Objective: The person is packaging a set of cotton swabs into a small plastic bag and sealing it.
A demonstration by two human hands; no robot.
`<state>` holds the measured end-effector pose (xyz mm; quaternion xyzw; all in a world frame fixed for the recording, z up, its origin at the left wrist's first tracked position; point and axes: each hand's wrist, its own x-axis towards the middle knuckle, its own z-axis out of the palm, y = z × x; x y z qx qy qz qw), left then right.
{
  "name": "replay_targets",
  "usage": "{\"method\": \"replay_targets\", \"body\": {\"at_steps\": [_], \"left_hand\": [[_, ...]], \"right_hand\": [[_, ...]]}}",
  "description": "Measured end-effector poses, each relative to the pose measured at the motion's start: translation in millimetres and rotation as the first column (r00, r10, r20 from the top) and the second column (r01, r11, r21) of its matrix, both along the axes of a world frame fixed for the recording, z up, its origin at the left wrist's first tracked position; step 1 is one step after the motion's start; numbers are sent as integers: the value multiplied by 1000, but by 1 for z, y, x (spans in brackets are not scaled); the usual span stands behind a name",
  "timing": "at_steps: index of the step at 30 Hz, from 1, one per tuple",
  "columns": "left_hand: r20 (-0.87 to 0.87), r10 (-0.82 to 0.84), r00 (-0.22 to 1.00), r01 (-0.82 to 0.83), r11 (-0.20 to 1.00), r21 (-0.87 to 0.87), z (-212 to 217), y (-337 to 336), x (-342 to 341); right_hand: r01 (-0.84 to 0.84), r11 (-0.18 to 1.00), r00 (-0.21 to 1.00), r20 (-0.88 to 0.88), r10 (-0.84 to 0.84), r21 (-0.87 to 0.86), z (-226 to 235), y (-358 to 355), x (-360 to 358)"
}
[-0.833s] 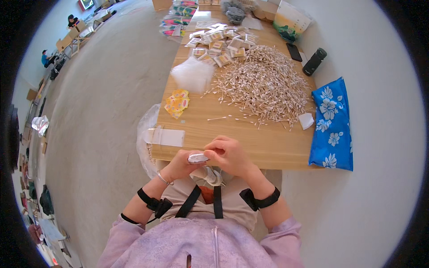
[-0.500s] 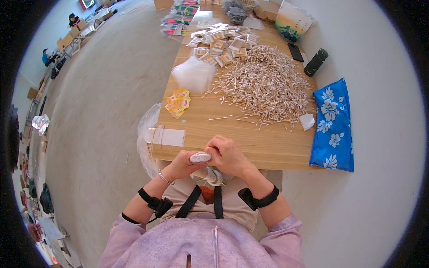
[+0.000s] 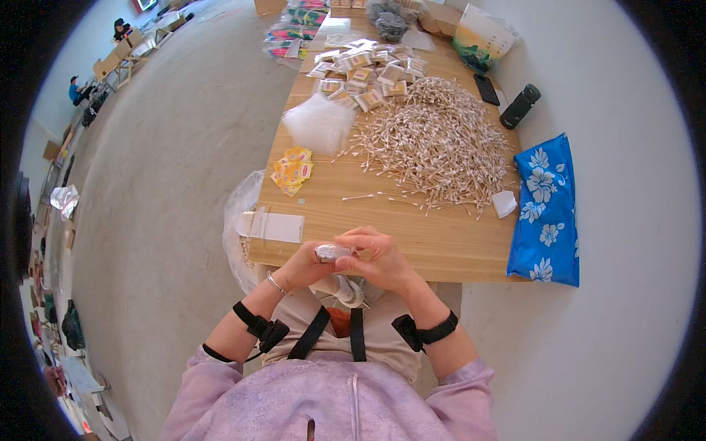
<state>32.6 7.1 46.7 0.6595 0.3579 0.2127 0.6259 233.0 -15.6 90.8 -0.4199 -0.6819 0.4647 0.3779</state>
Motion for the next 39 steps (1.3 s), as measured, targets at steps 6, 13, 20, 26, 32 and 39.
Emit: {"method": "replay_targets", "body": {"at_steps": [6, 13, 20, 26, 32, 39], "left_hand": [[126, 69, 990, -68, 998, -8, 2, -2, 3], [23, 142, 990, -144, 977, 156, 5, -1, 3], [57, 137, 989, -145, 974, 174, 1, -3, 3], [36, 99, 994, -103, 983, 150, -2, -3, 2], [40, 65, 997, -70, 988, 140, 3, 0, 1], [158, 121, 980, -117, 992, -37, 3, -2, 1]], "right_hand": [[108, 977, 994, -10, -108, 183, 9, 2, 7], [27, 771, 844, 399, -359, 636, 22, -6, -7], [13, 821, 839, 440, -319, 571, 18, -2, -8], [-79, 872, 895, 420, -151, 483, 20, 2, -1], [-55, 906, 922, 370, -115, 419, 18, 2, 6], [15, 893, 936, 308, -171, 449, 28, -1, 8]]}}
